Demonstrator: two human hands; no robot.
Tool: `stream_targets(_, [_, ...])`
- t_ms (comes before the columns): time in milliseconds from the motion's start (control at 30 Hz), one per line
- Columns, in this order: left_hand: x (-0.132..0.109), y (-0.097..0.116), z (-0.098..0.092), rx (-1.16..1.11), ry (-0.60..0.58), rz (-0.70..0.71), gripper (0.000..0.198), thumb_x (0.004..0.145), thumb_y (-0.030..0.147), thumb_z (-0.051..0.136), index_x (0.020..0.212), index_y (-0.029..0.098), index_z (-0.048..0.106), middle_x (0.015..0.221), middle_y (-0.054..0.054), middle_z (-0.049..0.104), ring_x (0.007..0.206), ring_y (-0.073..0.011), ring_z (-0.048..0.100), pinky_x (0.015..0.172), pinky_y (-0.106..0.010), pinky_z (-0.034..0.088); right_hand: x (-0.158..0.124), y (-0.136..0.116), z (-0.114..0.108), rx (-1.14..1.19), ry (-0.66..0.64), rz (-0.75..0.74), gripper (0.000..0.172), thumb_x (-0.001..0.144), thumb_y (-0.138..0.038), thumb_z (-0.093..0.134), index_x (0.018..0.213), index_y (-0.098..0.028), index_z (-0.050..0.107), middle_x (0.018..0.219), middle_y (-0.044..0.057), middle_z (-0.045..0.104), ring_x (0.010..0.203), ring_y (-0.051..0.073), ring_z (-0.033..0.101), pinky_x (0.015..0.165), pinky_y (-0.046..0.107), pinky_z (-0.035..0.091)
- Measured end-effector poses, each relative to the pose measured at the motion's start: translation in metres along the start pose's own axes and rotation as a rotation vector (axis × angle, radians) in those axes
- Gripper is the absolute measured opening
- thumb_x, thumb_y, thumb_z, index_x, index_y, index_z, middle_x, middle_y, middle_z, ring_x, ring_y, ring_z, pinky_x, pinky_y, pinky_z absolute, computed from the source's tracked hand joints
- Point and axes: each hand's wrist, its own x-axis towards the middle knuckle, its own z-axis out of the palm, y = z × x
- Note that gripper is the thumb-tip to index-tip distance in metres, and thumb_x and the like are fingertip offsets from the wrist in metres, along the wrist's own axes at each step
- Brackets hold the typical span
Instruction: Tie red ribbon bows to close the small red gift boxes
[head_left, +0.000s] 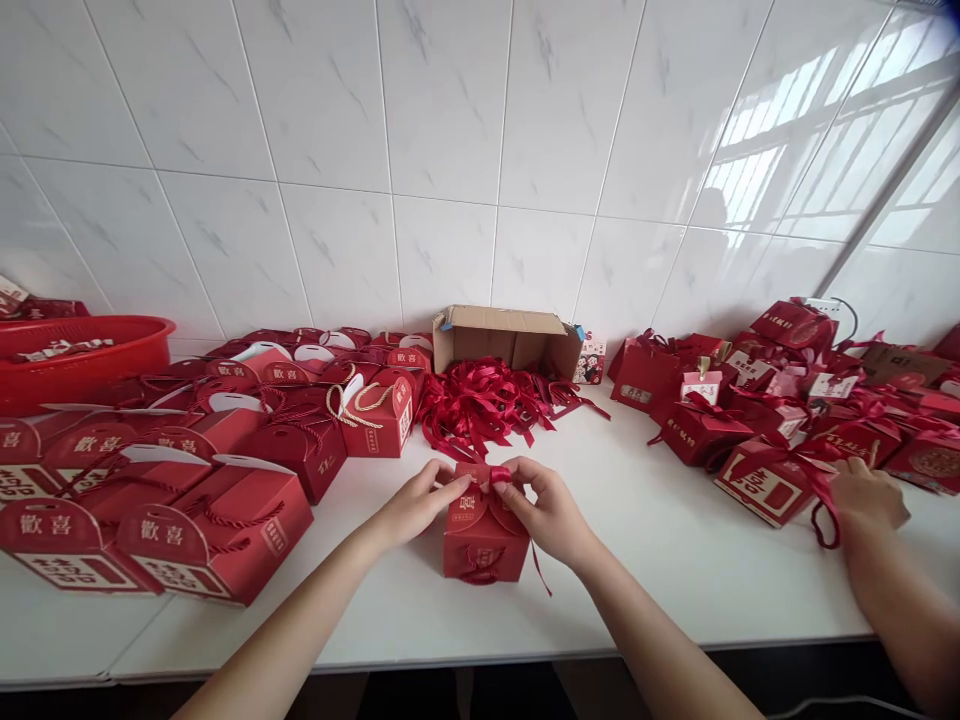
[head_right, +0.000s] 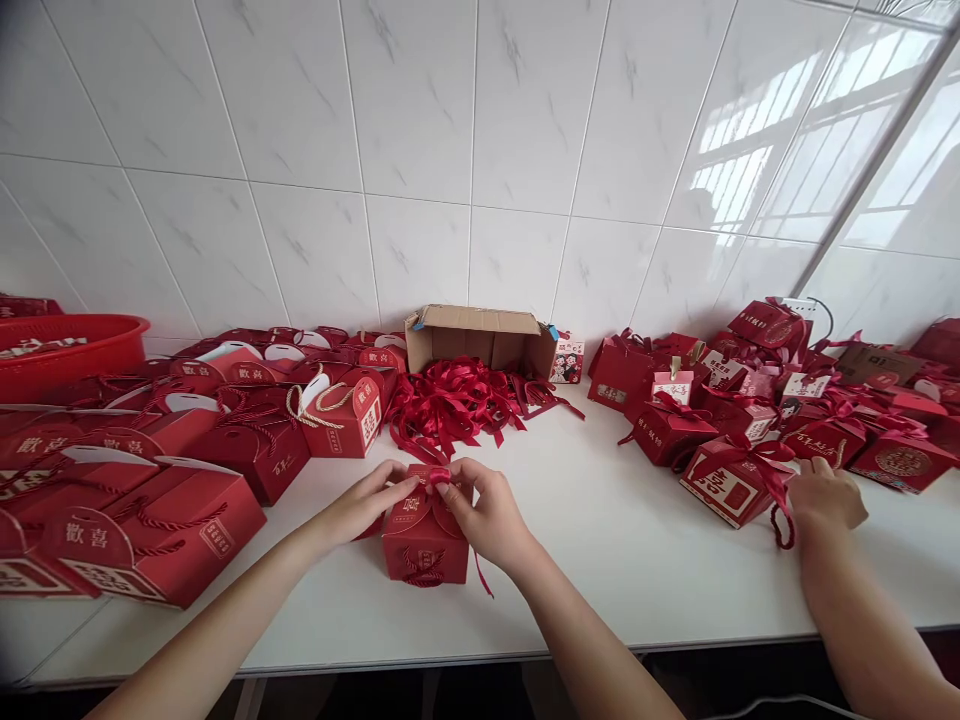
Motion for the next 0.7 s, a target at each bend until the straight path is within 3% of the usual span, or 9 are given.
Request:
stream_targets(167, [-0.002,0.007,-0.008,-0.092,-0.132,-0.083,0.043,0.077,0.058,0.062,0.062,0.019,0.051,0.055,0.005,0.045,0.049,-0.0111,0.044,0.046,-0.022,0.033,0.004,-0.004,0.012,0.014,0.106,0.083,0.023,0.082,-0.039,0.056,0.076,-0.018,0.062,0.069,0.003,0.064,0.061,0.015,0.053,0.057,0.027,0.044])
stream_targets(267, [-0.011,0.022,-0.02,-0.138,-0.145,-0.067,0.04,0.075,0.049,0.066,0.055,0.019,0.049,0.05,0.005,0.041,0.045,-0.0098,0.038,0.043,-0.023,0.03,0.007,-0.005,0.021,-0.02,0.173,0.119,0.019,0.079,-0.034,0.056,0.072,-0.017,0.064,0.066,0.003,0.064,0.058,0.015,0.052,0.055,0.027,0.042])
stream_targets(433, [-0.017,0.062,-0.028,-0.201,-0.178,0.05,0.029,0.079,0.042,0.062,0.061,0.02,0.066,0.055,-0.003,0.059,0.057,-0.0177,0.056,0.065,-0.033,0.049,0.006,-0.009,0.023,-0.11,0.152,0.064,0.015,0.075,-0.023,0.058,0.079,-0.019,0.072,0.072,0.005,0.069,0.064,0.018,0.056,0.064,0.03,0.043])
stream_targets(567, [0.001,0.091,-0.018,-0.18,-0.214,0.138,0.025,0.081,0.042,0.064,0.08,0.02,0.074,0.079,-0.007,0.073,0.082,-0.0241,0.067,0.085,-0.038,0.052,0.002,-0.013,0.016,-0.174,0.057,-0.063,0.008,0.074,-0.021,0.06,0.068,-0.021,0.066,0.068,0.0,0.061,0.065,0.016,0.051,0.065,0.029,0.038])
stream_targets(700, [0.018,0.099,-0.011,-0.071,-0.259,0.242,0.037,0.086,0.051,0.057,0.108,0.023,0.07,0.107,-0.008,0.072,0.1,-0.0265,0.067,0.095,-0.042,0.05,0.003,-0.011,0.013,-0.159,0.056,-0.051,0.033,0.082,-0.038,0.057,0.057,-0.021,0.046,0.055,-0.004,0.042,0.054,0.012,0.035,0.055,0.026,0.03])
